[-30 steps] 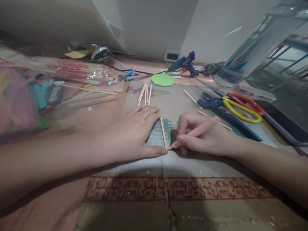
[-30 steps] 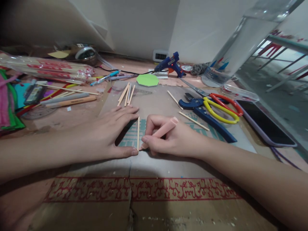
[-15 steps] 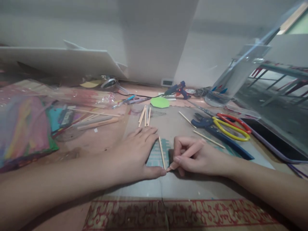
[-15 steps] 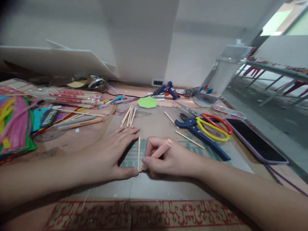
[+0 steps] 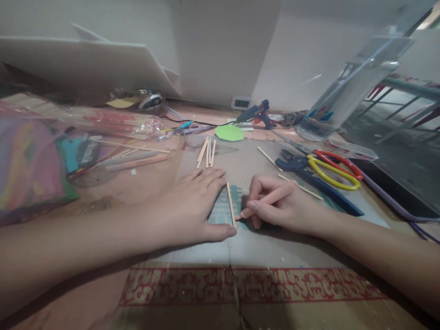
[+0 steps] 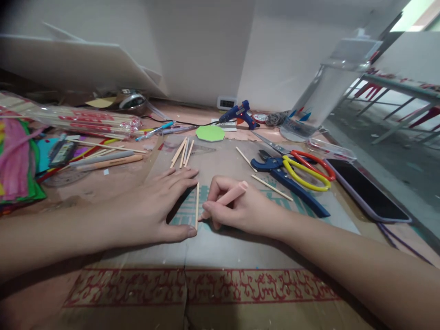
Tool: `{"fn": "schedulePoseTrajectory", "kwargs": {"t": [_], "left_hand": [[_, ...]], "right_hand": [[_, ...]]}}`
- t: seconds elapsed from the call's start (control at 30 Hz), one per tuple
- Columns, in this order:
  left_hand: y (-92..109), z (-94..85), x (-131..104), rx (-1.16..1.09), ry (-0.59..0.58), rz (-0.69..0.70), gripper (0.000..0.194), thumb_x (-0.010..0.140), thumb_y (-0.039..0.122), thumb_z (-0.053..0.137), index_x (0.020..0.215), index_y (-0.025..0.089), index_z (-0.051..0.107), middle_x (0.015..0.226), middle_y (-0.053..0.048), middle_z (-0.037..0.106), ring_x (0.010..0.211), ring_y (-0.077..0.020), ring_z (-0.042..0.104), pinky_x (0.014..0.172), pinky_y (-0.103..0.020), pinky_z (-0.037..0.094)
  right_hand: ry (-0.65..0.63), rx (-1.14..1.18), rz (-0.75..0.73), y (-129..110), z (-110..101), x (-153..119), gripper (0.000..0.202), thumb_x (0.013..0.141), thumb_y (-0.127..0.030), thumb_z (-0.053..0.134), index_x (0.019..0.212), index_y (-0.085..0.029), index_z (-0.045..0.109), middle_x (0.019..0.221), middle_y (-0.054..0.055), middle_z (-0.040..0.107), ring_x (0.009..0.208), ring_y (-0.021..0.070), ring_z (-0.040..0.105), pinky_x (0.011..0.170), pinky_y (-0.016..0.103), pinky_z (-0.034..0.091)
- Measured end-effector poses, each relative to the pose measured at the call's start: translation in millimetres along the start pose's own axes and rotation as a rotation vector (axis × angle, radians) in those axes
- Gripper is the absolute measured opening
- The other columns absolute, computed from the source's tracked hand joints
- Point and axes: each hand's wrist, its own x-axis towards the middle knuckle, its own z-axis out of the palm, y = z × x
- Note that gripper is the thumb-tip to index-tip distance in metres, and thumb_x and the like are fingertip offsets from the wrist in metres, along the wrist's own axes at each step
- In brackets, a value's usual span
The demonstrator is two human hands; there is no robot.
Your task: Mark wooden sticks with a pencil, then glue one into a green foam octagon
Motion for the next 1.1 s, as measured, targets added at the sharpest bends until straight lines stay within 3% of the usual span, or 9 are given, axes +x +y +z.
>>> {"fn": "schedulePoseTrajectory", "kwargs": {"t": [0.3,0.57,0.8,1.0,1.1], "left_hand": [[-1.6,3.5,-1.0,0.027,0.036,0.035,0.096,0.083,0.075,0.059,0.149,0.006,0.046,0.159,-0.023,0.044,0.151,-0.0409,0.036,0.123,-0.051,0.033],[-0.3,2.5,0.5,0.044,0.043,0.045,0.095,0.084,0.076,0.055,0.146,0.004,0.048,0.158,-0.023,0.045,0.150,-0.0389,0.038,0.125,-0.048,0.028],[-2.5,6.9,0.3,0.031,0.082,0.071,0.091,0.083,0.076,0.057,0.141,0.007,0.052,0.157,-0.022,0.046,0.151,-0.0382,0.036,0.126,-0.048,0.025],[-0.9,5.8,1.6,0.026,0.062,0.052,0.092,0.084,0.076,0.056,0.144,0.007,0.050,0.160,-0.022,0.043,0.152,-0.0379,0.035,0.127,-0.047,0.024],[-0.6,5.3,1.7,0.015,0.062,0.052,0.091,0.083,0.075,0.057,0.144,0.007,0.051,0.159,-0.021,0.045,0.152,-0.0388,0.035,0.127,-0.049,0.023]], "right_hand": [[-0.024,-0.084,-0.107,2.2,-2.2,-2.3,0.043,0.098,-0.037,0.064,0.063,-0.016,0.072,0.075,0.006,0.066,0.061,0.0116,0.063,0.055,0.024,0.049],[0.087,-0.083,-0.034,-1.7,0.2,0.9,0.036,0.098,-0.033,0.064,0.065,-0.018,0.069,0.071,0.002,0.068,0.045,0.0066,0.052,0.045,0.022,0.043],[0.059,-0.040,-0.048,-1.3,0.5,0.3,0.034,0.095,-0.034,0.069,0.065,-0.019,0.064,0.064,0.001,0.068,0.057,0.0108,0.064,0.049,0.020,0.047],[0.109,-0.105,-0.013,-3.7,1.1,1.5,0.038,0.097,-0.036,0.064,0.064,-0.019,0.067,0.068,0.002,0.067,0.048,0.0081,0.054,0.045,0.022,0.043],[0.118,-0.125,-0.023,-1.4,0.4,0.7,0.039,0.099,-0.038,0.062,0.065,-0.019,0.070,0.069,0.003,0.066,0.051,0.0098,0.057,0.049,0.024,0.047]]}}
